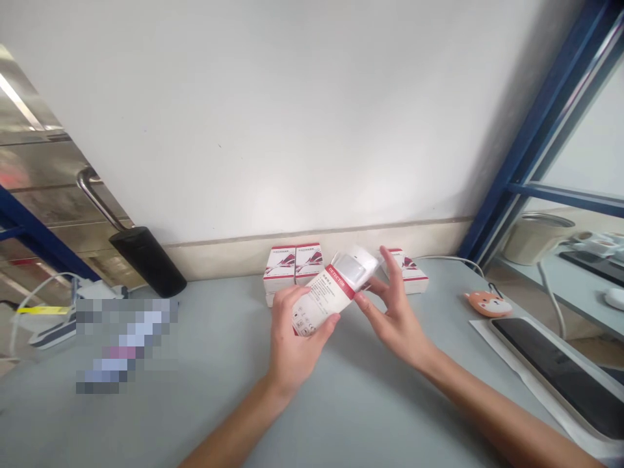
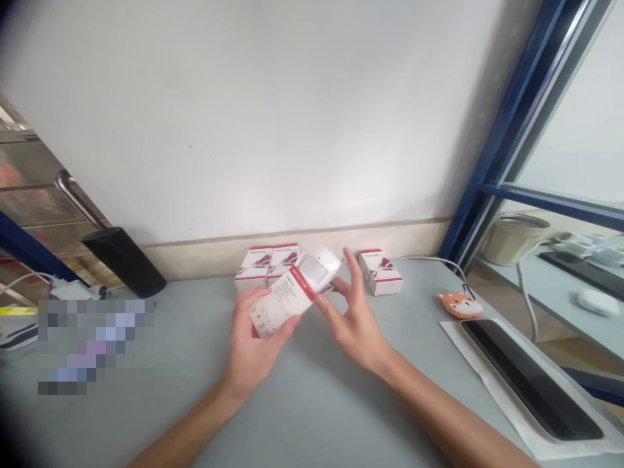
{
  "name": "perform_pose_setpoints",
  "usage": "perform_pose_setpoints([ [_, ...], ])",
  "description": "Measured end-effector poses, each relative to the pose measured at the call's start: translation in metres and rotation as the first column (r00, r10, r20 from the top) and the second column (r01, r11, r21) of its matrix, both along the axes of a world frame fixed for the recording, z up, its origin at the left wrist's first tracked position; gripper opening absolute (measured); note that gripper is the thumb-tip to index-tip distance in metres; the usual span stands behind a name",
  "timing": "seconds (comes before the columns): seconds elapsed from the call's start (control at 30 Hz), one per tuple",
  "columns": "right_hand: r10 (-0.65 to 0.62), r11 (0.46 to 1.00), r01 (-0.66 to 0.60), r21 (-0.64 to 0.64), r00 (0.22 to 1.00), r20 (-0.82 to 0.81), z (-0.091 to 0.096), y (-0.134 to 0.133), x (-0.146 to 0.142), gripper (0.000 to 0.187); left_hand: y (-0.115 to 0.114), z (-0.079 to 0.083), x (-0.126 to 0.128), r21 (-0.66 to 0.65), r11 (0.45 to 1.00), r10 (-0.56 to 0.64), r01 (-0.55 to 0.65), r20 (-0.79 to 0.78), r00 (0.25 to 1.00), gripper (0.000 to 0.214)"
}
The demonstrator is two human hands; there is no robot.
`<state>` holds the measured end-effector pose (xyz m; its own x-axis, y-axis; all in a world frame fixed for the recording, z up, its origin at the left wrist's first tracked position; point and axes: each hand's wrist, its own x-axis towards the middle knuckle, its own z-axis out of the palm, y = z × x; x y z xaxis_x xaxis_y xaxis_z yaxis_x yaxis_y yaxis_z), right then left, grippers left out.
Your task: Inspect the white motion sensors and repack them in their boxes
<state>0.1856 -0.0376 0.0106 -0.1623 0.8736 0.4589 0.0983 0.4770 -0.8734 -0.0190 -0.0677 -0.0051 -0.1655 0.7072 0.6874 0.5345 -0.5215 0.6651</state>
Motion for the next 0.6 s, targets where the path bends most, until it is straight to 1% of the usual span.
perform_pose_setpoints([
  [0.03, -0.014, 1.0, 0.014, 0.015, 1.0, -0.002, 0.001, 0.001, 0.001, 0.084, -0.001, 0.0, 0.001, 0.005, 1.0, -0.001, 0.001, 0.004, 1.0, 0.051],
  [0.1, -0.031, 0.998, 0.03, 0.058, 0.999, 0.015, 0.002, 0.004, 0.002, 0.07, -0.002, -0.001, 0.001, 0.004, 1.0, 0.0, 0.0, 0.013, 1.0, 0.049],
  [0.17, -0.032, 0.994, 0.025, 0.109, 0.997, 0.064, 0.004, 0.006, 0.004, 0.05, -0.002, -0.003, 0.002, 0.005, 1.0, 0.006, -0.006, 0.031, 1.0, 0.047],
  [0.23, -0.027, 0.989, 0.009, 0.151, 0.993, 0.116, 0.006, 0.006, 0.005, 0.026, -0.002, -0.005, 0.002, -0.004, 1.0, 0.006, -0.006, 0.054, 0.999, 0.046],
  [0.27, -0.02, 0.987, -0.002, 0.162, 0.991, 0.131, 0.006, 0.006, 0.005, 0.018, -0.002, -0.006, 0.002, -0.014, 1.0, 0.002, -0.001, 0.065, 0.998, 0.047],
  [0.3, -0.008, 0.986, -0.015, 0.166, 0.991, 0.137, 0.006, 0.005, 0.004, 0.016, -0.002, -0.006, 0.002, -0.029, 1.0, -0.007, 0.009, 0.074, 0.997, 0.047],
  [0.37, 0.004, 0.984, -0.025, 0.177, 0.993, 0.117, 0.006, 0.003, 0.002, 0.015, -0.003, -0.005, 0.003, -0.064, 0.996, -0.055, 0.06, 0.088, 0.995, 0.049],
  [0.4, -0.006, 0.983, -0.013, 0.184, 0.995, 0.102, 0.006, 0.002, 0.001, 0.017, -0.004, -0.004, 0.003, -0.078, 0.992, -0.092, 0.1, 0.094, 0.991, 0.051],
  [0.47, -0.064, 0.978, 0.053, 0.202, 0.997, 0.049, 0.006, 0.001, -0.001, 0.037, -0.006, 0.0, 0.004, -0.096, 0.98, -0.165, 0.174, 0.097, 0.982, 0.058],
  [0.53, -0.143, 0.964, 0.149, 0.222, 0.989, -0.041, 0.007, 0.0, -0.002, 0.055, -0.01, 0.004, 0.005, -0.126, 0.969, -0.204, 0.214, 0.086, 0.975, 0.071],
  [0.57, -0.168, 0.956, 0.183, 0.231, 0.982, -0.081, 0.007, -0.001, -0.002, 0.056, -0.011, 0.006, 0.006, -0.152, 0.962, -0.218, 0.228, 0.079, 0.973, 0.078],
  [0.6, -0.175, 0.951, 0.193, 0.24, 0.98, -0.096, 0.008, -0.001, -0.001, 0.051, -0.012, 0.007, 0.007, -0.185, 0.951, -0.238, 0.248, 0.074, 0.968, 0.085],
])
